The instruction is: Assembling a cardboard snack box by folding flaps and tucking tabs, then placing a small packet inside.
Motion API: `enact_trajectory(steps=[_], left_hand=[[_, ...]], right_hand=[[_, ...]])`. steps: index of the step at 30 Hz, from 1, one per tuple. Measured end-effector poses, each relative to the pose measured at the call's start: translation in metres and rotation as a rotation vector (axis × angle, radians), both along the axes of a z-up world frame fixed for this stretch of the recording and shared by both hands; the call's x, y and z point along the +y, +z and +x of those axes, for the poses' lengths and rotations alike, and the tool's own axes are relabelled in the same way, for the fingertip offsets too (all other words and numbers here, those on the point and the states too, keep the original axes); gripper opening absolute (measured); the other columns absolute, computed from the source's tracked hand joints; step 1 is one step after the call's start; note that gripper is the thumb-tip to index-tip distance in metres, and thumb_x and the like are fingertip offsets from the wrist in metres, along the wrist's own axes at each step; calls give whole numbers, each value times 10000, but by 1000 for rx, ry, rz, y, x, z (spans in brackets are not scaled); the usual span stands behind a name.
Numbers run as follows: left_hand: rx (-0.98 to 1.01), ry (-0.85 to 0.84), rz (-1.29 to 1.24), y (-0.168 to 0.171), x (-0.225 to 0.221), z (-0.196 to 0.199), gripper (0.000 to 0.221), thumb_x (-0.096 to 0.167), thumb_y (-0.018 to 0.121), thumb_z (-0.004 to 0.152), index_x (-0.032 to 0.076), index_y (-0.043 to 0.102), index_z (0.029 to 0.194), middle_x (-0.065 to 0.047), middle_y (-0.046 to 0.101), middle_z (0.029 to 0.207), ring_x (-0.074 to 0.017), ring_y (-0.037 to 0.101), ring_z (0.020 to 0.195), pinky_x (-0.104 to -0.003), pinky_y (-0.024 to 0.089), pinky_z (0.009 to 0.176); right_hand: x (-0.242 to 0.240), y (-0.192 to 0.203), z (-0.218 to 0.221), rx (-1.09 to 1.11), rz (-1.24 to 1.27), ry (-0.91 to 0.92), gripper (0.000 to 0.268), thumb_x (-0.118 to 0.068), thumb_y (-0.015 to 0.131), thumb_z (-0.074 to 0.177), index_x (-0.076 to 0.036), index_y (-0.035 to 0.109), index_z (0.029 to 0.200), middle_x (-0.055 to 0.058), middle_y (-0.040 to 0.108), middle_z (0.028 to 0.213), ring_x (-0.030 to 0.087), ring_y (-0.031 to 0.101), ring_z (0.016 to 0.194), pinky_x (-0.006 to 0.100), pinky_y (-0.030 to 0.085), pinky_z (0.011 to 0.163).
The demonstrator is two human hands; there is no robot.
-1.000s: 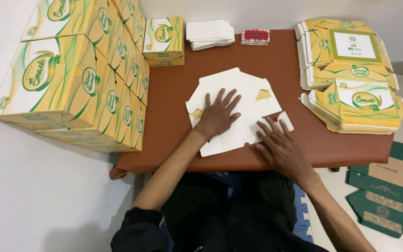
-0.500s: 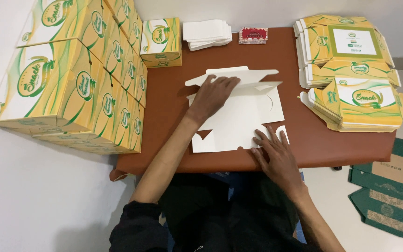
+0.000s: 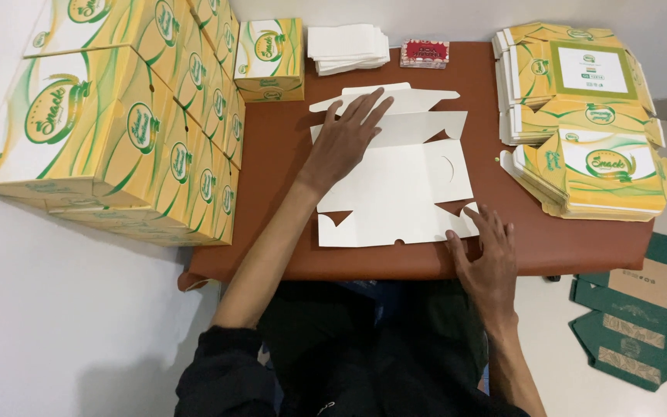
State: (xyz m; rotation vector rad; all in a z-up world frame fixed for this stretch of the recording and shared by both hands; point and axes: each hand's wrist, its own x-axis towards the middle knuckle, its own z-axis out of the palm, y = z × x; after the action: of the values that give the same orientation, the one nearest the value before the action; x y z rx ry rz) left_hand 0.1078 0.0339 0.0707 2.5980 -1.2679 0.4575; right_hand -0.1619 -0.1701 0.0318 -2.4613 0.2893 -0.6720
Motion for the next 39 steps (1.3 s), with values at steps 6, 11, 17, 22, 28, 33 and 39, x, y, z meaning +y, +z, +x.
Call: enact_trajectory(steps=[6,11,17,22,28,33,39], left_hand=[[458,115,-167,6,68,-116,692,557,515,1102,84,463,1604,-227,385,1696,-420,367,1565,-701,204,1253],[583,183,-147,-8,81,-151,851,659,504,1058,8,449,1603,-330,290,1718,-464,215,1625,-704,32,1279],[507,155,-135,-24,82,-149,800,624,528,1056,63,456,1621,-277,290,1740,-456,180,1638,-708,13,1282],[486,170,-159,-30,82,-150,793,630,525,1048,83,467,1618,-251,294,1747,-434,187,1643,-689,18,1294],[516,250,-371,-23,82,-166,775,598,578,1051,47,487,1589,-273,339,1719,-435,296,1604,-683,68,1296],[275,594,-801,-53,74,-196,622,442,563,1071,-20,499,1482,-184,744,1234,-442,648,1319,-699,271,1217],[410,303,-846,-48,30,-234,724,280,563,1049,-109,327,1613,-343,578,1511,-516,564,1394,-704,176,1251]], right_hand=[[13,14,-13,-113,121,-70,493,-173,836,1003,41,673,1417,268,740,1271,494,665,1255,637,514,1078],[33,3,-2,-190,139,61,447,-127,812,995,-8,682,1406,212,748,1311,437,671,1268,558,546,1081],[47,-4,12,-46,-42,244,403,-316,846,932,-183,801,1309,93,784,1295,346,639,1362,440,493,1188],[42,3,14,59,-90,286,320,-286,770,999,-212,808,1308,84,759,1328,332,614,1384,405,462,1203],[36,-4,18,103,-121,332,309,-324,744,1021,-239,801,1313,55,741,1348,288,599,1396,368,450,1221],[37,-7,20,-7,-147,270,243,-288,793,995,-268,832,1234,34,774,1269,262,669,1317,343,507,1167],[39,-11,20,-31,-146,264,219,-280,783,1008,-243,840,1216,54,776,1254,268,682,1299,355,519,1160]])
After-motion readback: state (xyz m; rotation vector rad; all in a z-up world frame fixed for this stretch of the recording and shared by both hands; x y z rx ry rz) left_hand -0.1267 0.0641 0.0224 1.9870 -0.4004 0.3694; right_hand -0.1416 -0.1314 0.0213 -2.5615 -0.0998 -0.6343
